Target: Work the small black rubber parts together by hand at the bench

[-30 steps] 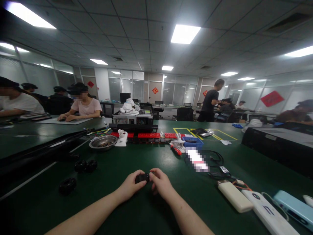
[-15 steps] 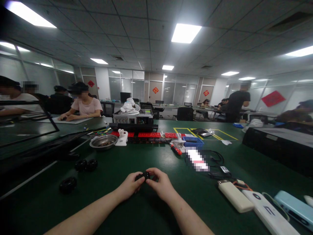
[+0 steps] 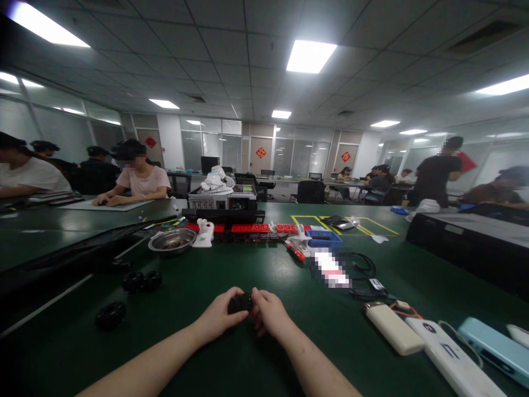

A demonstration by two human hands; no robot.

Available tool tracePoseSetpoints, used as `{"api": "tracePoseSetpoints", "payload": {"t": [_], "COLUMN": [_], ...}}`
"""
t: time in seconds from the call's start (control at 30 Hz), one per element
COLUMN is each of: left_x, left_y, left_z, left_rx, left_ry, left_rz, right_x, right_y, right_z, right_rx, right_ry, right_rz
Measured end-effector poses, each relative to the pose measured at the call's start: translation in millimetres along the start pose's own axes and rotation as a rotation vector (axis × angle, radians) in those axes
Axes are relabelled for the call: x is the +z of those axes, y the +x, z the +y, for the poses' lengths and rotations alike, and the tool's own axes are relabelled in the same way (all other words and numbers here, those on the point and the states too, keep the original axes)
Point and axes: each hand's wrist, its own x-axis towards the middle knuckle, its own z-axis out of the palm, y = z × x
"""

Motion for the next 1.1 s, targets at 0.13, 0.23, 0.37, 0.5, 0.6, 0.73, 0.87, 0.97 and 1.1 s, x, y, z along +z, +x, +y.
{"api": "tracePoseSetpoints", "payload": {"t": [0.13, 0.23, 0.37, 0.5, 0.6, 0.73, 0.87, 0.97, 1.1], "left_x": [-0.4, -0.4, 1.2, 4.4, 5.7, 3.1, -1.3, -2.2, -1.7], "left_y": [-1, 0, 3, 8, 10, 8, 1, -3, -2], "left_z": [1, -1, -6, -13, -16, -12, -1, 3, 2], "left_rx": [-0.003, -0.007, -0.060, -0.137, -0.133, -0.108, -0.017, -0.012, 0.020], "left_ry": [0.119, 0.030, -0.216, -0.416, -0.442, -0.353, -0.040, 0.142, 0.071], "left_rz": [-0.012, 0.001, -0.040, -0.070, -0.050, -0.023, -0.003, -0.029, -0.023], "right_x": [0, 0, -1, -2, -1, 0, -1, -1, -2], "right_y": [1, -2, -10, -17, -17, -10, -1, 2, -2], "right_z": [3, 1, -8, -16, -15, -8, 1, 3, 0], "right_rx": [-0.019, -0.151, -0.309, -0.419, -0.404, -0.201, 0.006, 0.024, -0.107], "right_ry": [-0.084, -0.069, -0.088, -0.200, -0.197, -0.070, -0.082, -0.128, -0.153], "right_rz": [0.004, -0.001, -0.007, 0.011, 0.010, 0.008, 0.032, 0.016, 0.013]}}
